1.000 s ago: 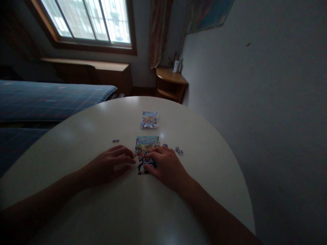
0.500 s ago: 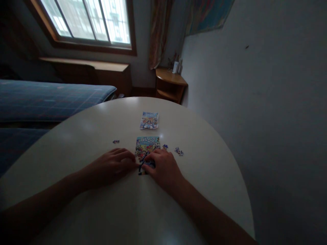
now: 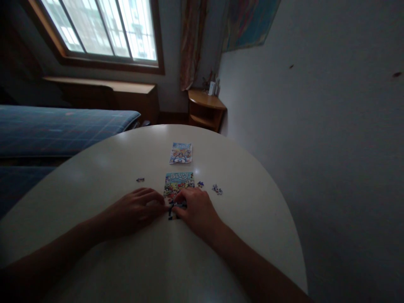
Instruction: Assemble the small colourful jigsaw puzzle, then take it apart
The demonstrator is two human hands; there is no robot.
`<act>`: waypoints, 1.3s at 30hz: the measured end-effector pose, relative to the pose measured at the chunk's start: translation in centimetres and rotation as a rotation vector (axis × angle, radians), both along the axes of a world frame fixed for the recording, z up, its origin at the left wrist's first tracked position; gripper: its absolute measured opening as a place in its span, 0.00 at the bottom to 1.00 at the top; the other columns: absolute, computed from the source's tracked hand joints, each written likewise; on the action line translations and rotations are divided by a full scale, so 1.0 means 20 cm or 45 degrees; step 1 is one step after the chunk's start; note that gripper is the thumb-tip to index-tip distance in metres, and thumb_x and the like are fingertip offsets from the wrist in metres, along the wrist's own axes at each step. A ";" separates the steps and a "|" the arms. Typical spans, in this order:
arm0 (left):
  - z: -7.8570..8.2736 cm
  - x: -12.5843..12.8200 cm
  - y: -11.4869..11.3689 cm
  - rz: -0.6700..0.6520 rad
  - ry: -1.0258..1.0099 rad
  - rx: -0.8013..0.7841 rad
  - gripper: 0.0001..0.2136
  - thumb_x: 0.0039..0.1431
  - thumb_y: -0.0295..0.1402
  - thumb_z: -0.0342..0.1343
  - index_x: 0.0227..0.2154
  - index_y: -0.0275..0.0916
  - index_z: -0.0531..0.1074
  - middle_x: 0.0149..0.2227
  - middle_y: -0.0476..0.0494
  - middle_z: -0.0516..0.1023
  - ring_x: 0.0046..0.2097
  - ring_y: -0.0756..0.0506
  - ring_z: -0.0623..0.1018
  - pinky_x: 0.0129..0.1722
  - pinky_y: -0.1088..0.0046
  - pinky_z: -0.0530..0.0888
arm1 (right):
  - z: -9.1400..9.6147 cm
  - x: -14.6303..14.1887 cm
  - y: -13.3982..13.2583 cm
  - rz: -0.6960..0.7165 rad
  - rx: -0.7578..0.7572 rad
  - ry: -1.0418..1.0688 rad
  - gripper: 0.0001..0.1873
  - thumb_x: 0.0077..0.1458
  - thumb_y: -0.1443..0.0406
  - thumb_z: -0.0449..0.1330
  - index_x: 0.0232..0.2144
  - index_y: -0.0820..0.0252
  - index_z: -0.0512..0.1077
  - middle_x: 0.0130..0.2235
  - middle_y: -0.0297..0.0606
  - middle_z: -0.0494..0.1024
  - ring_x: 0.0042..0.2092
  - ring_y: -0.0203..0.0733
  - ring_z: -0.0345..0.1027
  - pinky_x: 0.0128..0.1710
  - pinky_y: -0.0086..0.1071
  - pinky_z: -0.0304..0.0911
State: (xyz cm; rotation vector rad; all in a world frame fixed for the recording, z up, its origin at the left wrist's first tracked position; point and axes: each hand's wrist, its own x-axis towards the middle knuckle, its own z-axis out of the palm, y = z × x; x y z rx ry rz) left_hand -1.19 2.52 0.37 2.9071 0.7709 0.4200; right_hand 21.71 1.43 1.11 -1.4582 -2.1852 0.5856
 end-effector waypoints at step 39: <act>-0.04 0.20 -0.06 0.736 -0.914 -0.854 0.08 0.57 0.37 0.56 0.32 0.40 0.77 0.31 0.47 0.82 0.32 0.47 0.81 0.34 0.73 0.77 | -0.01 0.04 -0.02 0.077 -0.097 0.463 0.06 0.51 0.66 0.69 0.33 0.57 0.76 0.31 0.32 0.82 0.32 0.37 0.75 0.35 0.30 0.68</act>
